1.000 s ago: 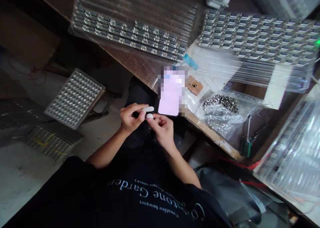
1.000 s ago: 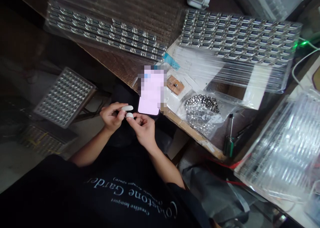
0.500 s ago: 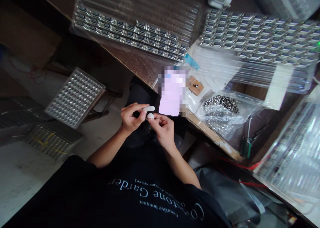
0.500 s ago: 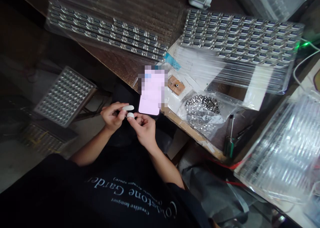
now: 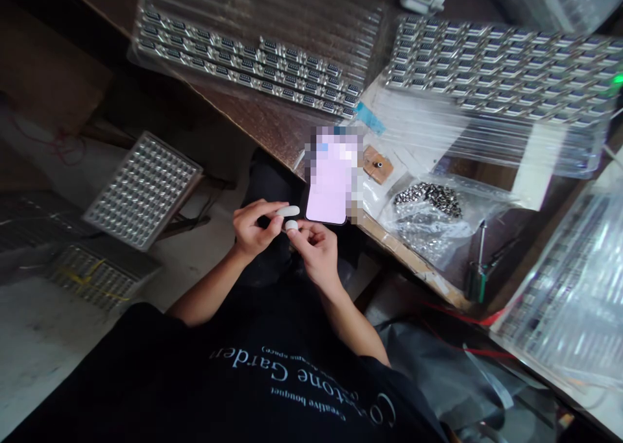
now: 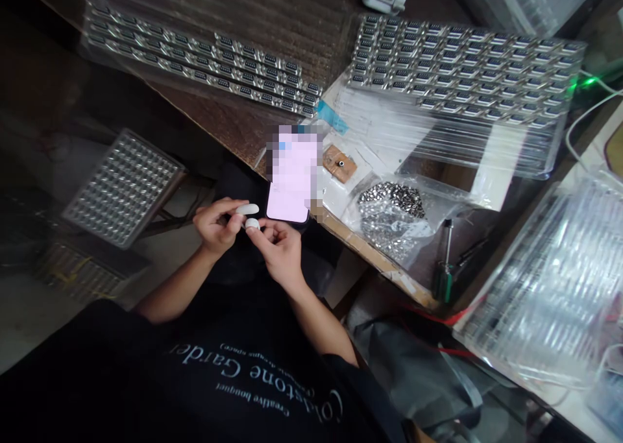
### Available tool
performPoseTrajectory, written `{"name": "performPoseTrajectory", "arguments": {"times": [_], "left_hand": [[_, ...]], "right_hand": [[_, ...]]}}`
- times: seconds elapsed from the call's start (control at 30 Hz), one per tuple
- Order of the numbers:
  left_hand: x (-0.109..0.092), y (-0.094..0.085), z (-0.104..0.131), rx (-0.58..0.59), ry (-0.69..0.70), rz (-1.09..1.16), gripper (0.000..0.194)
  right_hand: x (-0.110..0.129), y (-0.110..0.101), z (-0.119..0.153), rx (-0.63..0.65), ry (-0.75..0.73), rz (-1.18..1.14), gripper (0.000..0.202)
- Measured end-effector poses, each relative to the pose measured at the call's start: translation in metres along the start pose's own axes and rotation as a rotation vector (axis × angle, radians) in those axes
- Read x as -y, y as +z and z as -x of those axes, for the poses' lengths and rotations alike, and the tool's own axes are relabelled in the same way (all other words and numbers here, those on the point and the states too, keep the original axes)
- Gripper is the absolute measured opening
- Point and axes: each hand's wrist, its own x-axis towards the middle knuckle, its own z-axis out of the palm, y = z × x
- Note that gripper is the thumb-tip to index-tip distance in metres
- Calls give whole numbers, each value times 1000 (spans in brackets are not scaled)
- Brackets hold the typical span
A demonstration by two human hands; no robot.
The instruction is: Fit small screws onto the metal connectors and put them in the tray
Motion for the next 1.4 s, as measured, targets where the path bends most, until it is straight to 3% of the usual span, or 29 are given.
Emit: {"name": "performPoseTrajectory", "arguments": {"times": [1.4], "left_hand": [[-4, 0, -2, 18, -13, -7, 18]], "right_hand": [[-1, -1, -2, 15, 1, 3, 40]]}}
